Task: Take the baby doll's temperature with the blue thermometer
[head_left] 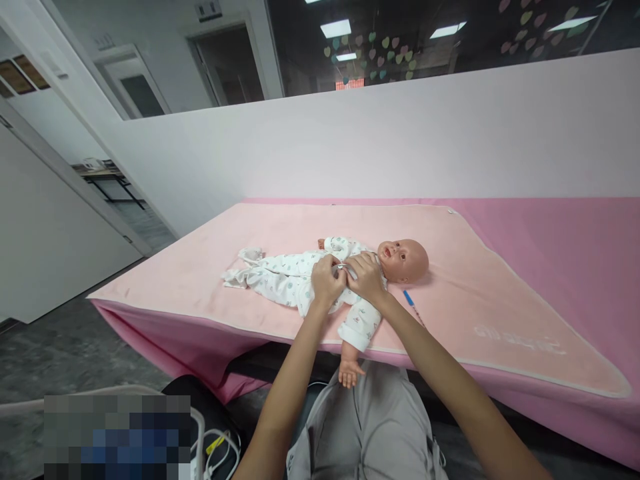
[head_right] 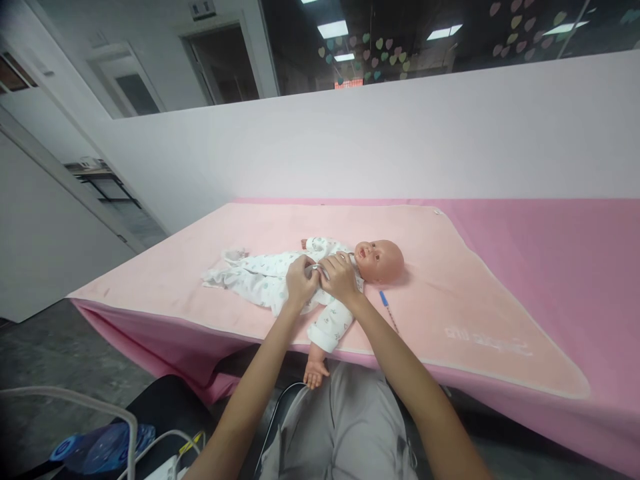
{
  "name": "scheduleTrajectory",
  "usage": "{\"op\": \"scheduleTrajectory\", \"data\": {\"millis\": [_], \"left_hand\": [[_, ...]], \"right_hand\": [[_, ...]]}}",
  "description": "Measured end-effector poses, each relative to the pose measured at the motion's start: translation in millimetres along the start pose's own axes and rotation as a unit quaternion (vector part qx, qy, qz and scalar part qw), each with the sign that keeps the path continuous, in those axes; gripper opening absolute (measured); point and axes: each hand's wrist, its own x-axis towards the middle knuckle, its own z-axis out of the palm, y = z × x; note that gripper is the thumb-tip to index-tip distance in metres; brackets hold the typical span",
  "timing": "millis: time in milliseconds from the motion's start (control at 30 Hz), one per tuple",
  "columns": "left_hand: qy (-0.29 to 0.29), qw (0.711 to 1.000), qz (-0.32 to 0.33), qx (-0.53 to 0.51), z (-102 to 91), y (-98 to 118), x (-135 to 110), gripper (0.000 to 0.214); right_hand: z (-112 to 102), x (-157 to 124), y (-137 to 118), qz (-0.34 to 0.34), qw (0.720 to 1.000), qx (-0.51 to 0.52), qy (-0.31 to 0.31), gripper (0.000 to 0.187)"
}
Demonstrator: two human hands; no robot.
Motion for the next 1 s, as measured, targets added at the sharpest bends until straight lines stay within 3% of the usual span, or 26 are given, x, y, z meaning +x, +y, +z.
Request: {"op": "scheduleTrajectory", "data": {"millis": [400, 667, 1000], "left_hand": [[0.026, 0.999, -0.005, 0.018, 5.4, -0.8, -2.3, 0.020], [0.006, 1.000, 0.006, -0.002, 1.0, -0.2, -2.3, 0.020], [0.022, 1.000, 0.000, 0.008, 5.4, -1.5, -1.7, 0.021]], "right_hand": [[-2.6, 0.4, -1.1, -0.015, 0.999, 0.020, 0.039, 0.011], [-2.1, 0.4, -1.2, -0.009, 0.999, 0.020, 0.044, 0.011], [-3.7, -0.1, -2.2, -0.015, 0.998, 0.020, 0.050, 0.011]]}}
